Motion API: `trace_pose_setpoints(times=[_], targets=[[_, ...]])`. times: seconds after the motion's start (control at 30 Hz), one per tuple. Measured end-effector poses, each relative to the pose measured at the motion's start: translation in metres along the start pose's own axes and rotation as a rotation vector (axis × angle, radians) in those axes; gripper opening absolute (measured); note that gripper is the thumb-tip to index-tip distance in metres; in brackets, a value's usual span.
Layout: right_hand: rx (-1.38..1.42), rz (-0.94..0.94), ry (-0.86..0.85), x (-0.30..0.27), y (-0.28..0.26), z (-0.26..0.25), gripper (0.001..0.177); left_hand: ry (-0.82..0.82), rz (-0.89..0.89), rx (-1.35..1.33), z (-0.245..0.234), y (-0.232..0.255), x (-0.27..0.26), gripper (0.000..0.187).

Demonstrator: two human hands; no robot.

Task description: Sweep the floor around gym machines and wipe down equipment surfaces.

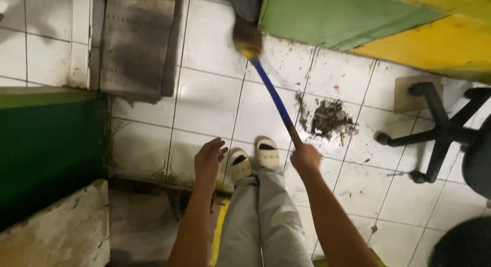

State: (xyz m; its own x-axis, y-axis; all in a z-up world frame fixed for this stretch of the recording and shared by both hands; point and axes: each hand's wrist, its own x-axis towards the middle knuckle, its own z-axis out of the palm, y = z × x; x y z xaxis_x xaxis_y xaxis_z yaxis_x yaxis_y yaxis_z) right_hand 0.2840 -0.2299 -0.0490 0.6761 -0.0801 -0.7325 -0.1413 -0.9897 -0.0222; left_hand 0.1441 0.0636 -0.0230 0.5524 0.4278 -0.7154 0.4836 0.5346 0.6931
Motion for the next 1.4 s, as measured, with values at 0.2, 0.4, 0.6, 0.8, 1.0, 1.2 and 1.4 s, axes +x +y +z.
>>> trace_pose_setpoints(times=[0.2, 0.4, 0.6, 0.8, 1.0, 1.2, 1.4], targets=[[-0.068, -0.04, 0.161, -0.122, 0.04, 0.014, 0.024, -0.006, -0.004, 0.029, -0.01, -0.002, -0.01, 0.032], [0.487, -0.865, 0.295, -0.198, -0.055, -0.047, 0.077, 0.016, -0.078, 0.056, -0.041, -0.029, -0.019, 0.032], [0.702, -0.342, -0.447, -0.075, -0.167, 0.005, 0.044, 0.014, 0.015, 0.211, -0.048, -0.029, -0.031, 0.035], [0.238, -0.436, -0.038, -0.029, -0.106, -0.014, 0.037, 0.091, -0.022, 0.18, -0.018, -0.017, -0.04, 0.035], [0.511, -0.183, 0.099, -0.011, 0.11, 0.021, 0.034, 0.066, 0.101, 0.121, 0.042, -0.079, -0.033, 0.037], [0.417, -0.021, 0.369, -0.063, 0.235, -0.001, 0.044, -0.104, -0.117, 0.036, 0.139, -0.079, -0.053, 0.032], [0.564, 0.056, 0.128, -0.164, 0.194, -0.03, 0.031, -0.252, 0.084, 0.095, 0.171, -0.142, -0.043, 0.039]])
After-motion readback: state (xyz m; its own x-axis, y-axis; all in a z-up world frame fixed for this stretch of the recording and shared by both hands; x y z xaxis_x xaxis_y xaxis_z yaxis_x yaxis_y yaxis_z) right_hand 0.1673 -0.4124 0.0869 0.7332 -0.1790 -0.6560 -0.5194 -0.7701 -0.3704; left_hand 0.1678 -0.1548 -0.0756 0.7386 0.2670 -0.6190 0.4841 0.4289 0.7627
